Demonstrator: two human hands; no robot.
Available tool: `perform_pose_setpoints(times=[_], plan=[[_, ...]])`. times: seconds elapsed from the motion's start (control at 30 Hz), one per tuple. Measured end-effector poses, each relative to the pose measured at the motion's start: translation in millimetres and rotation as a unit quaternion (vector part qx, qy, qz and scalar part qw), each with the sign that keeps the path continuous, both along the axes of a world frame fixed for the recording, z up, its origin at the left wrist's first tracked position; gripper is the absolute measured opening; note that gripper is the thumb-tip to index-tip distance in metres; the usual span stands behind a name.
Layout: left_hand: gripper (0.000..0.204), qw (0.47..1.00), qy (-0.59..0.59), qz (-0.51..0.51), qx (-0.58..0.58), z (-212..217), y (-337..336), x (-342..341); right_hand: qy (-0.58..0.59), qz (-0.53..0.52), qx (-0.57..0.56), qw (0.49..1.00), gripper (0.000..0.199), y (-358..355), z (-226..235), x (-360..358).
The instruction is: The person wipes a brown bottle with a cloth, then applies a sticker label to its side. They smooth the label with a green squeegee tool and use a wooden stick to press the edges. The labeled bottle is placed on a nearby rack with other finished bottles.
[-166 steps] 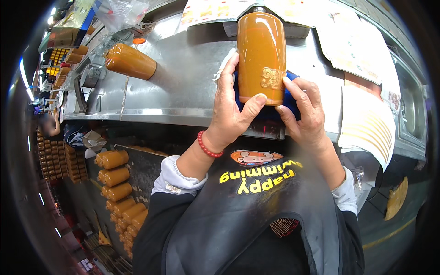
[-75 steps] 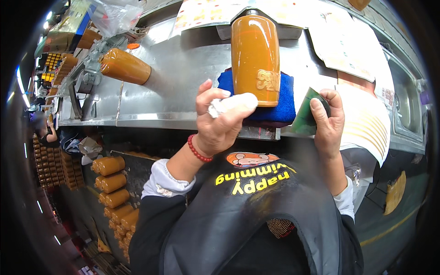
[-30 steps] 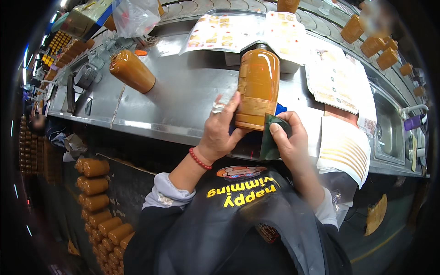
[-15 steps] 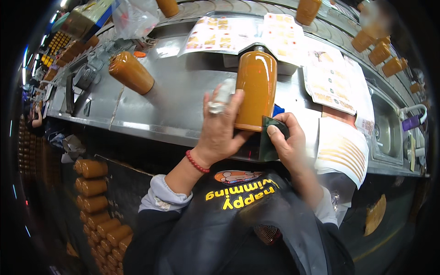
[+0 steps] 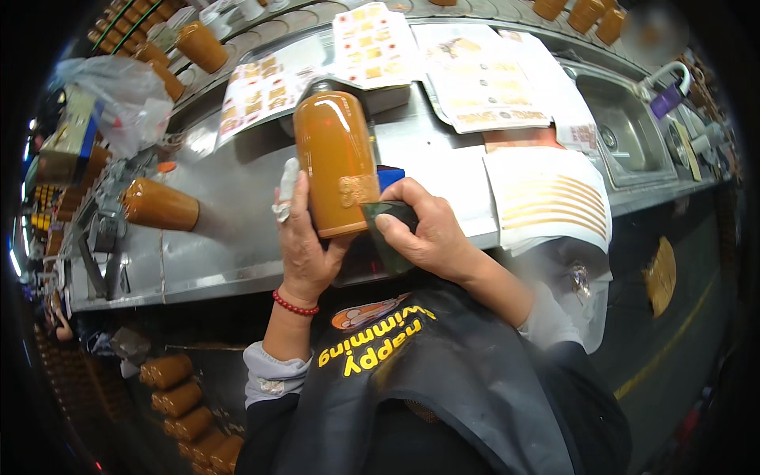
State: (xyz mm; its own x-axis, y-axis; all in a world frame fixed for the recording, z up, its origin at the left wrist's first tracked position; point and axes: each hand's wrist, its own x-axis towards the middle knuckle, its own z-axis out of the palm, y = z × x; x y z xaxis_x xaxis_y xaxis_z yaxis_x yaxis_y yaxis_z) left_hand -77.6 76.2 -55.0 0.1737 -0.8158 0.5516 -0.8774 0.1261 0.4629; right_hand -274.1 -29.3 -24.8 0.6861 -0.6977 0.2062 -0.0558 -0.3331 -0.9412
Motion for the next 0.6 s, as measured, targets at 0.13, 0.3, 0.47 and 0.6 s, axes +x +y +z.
perform_pose_setpoints(times=[0.13,0.3,0.47,0.6], plan=[[0.094,0.999,0.027,-0.013,-0.011,-3.9,-0.2,-1.0,0.105,-0.025,0.015,0.994,0.035,-20.1,24.4,-28.7],[0.094,0.991,0.128,-0.026,-0.005,-9.7,0.2,-7.1,0.121,-0.179,-0.318,0.923,0.029,-119.3,14.8,-114.8],[0.092,0.983,0.172,-0.057,-0.031,-15.1,-4.1,-6.4,0.42,-0.373,-0.234,0.793,0.022,-257.0,-21.3,-265.5],[0.093,0.98,0.194,-0.041,-0.02,-21.6,0.0,-4.1,0.331,-0.345,0.08,0.875,0.032,-294.6,-51.0,-330.3]])
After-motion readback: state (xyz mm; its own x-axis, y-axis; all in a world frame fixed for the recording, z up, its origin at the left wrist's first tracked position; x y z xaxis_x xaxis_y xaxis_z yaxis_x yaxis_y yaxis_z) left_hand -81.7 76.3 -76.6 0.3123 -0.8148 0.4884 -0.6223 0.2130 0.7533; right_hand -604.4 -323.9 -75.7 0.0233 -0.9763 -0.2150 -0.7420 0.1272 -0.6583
